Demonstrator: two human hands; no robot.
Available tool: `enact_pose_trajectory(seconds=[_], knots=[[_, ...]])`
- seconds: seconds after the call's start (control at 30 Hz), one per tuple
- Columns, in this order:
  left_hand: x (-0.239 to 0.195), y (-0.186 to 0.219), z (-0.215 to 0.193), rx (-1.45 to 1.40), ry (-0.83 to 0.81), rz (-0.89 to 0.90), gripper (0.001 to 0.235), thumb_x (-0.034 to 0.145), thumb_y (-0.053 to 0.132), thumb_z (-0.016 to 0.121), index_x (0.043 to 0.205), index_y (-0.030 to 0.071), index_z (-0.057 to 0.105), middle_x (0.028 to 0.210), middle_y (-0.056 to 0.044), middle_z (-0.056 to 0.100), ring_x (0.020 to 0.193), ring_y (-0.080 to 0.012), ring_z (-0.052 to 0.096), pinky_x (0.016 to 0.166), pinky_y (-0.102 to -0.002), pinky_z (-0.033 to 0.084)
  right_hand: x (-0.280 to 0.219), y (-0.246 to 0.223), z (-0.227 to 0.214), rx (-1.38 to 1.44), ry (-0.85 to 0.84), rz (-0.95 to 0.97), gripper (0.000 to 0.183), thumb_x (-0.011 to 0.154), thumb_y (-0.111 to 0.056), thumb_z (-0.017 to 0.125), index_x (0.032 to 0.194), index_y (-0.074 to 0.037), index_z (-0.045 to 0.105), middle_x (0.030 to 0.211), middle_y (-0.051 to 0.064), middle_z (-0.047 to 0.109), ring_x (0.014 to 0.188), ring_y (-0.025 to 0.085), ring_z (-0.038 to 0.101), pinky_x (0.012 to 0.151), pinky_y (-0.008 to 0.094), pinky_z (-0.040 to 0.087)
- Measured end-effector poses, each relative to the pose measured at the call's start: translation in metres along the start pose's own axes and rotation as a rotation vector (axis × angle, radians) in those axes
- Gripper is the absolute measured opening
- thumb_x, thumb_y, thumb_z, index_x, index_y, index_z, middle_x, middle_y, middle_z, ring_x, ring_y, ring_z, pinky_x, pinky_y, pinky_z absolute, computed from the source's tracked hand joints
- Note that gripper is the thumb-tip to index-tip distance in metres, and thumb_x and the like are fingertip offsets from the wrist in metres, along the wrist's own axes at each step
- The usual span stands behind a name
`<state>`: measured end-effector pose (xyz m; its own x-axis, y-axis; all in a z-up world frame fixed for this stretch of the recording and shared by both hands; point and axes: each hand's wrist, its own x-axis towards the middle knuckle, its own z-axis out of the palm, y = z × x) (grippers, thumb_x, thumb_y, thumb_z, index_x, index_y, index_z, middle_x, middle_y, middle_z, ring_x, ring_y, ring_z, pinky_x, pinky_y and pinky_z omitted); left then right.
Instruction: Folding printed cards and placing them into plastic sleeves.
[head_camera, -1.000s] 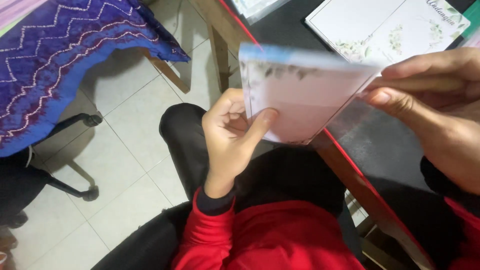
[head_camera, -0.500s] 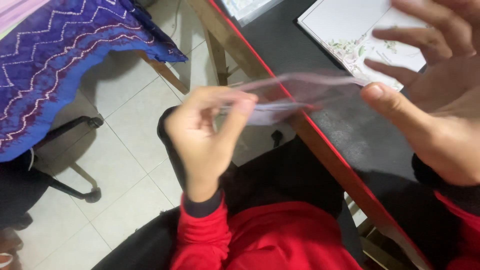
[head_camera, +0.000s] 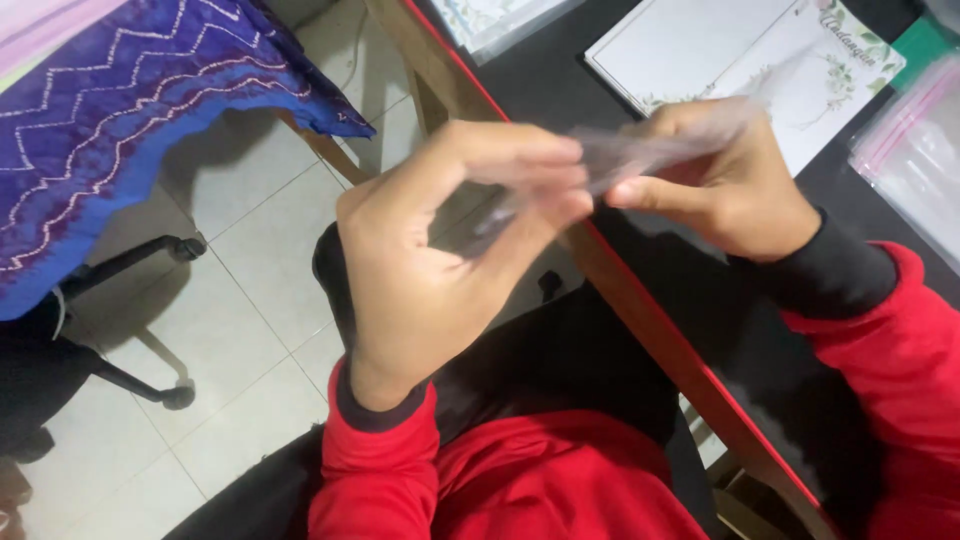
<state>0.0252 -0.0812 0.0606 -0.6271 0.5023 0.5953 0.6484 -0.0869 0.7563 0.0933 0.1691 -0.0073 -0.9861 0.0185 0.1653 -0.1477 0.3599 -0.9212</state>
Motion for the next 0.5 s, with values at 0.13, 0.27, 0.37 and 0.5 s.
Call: enact_pose_trajectory(seconds=[0.13, 0.27, 0.37, 0.5], knots=[[-0.02, -0.03, -0.01, 0.063, -0.132, -0.158, 0.071, 0.088, 0.042, 0.083, 0.141, 0.014, 0.045, 0.126, -0.005, 0.076, 0.114, -0.0205, 0.081, 0.105, -0.032, 0.063, -0.006, 0.015, -0.008, 0.307, 0.14, 0.033, 0.016, 0.089, -0.009, 0.08, 0.098, -0.007, 0.067, 0.099, 0.006, 0.073, 0.09, 0.011, 0.071, 0.087, 0.024, 0.06], [-0.021, -0.044, 0.0, 0.252, -0.1, -0.102, 0.021, 0.089, 0.015, 0.081, 0.105, 0.011, 0.068, 0.094, -0.001, 0.078, 0.077, -0.0136, 0.074, 0.07, -0.028, 0.055, -0.004, 0.005, -0.02, 0.436, 0.246, 0.023, 0.035, 0.094, -0.014, 0.074, 0.124, -0.006, 0.057, 0.122, 0.014, 0.068, 0.108, 0.019, 0.07, 0.1, 0.031, 0.06], [-0.001, -0.043, -0.002, 0.433, 0.064, 0.102, 0.006, 0.097, 0.005, 0.078, 0.097, 0.001, 0.073, 0.088, -0.009, 0.074, 0.071, -0.0194, 0.065, 0.062, -0.033, 0.047, -0.014, -0.01, -0.034, 0.346, 0.305, 0.054, 0.055, 0.101, -0.02, 0.064, 0.151, -0.009, 0.045, 0.149, 0.02, 0.061, 0.128, 0.031, 0.069, 0.111, 0.039, 0.062], [0.052, -0.06, 0.003, 0.697, 0.303, 0.493, 0.027, 0.089, -0.028, 0.07, 0.102, -0.005, 0.072, 0.097, -0.015, 0.067, 0.076, -0.0342, 0.055, 0.071, -0.044, 0.05, -0.043, -0.013, -0.052, 0.131, 0.403, 0.121, 0.043, 0.114, -0.014, 0.052, 0.154, -0.009, 0.035, 0.14, 0.021, 0.058, 0.119, 0.033, 0.067, 0.106, 0.037, 0.06]])
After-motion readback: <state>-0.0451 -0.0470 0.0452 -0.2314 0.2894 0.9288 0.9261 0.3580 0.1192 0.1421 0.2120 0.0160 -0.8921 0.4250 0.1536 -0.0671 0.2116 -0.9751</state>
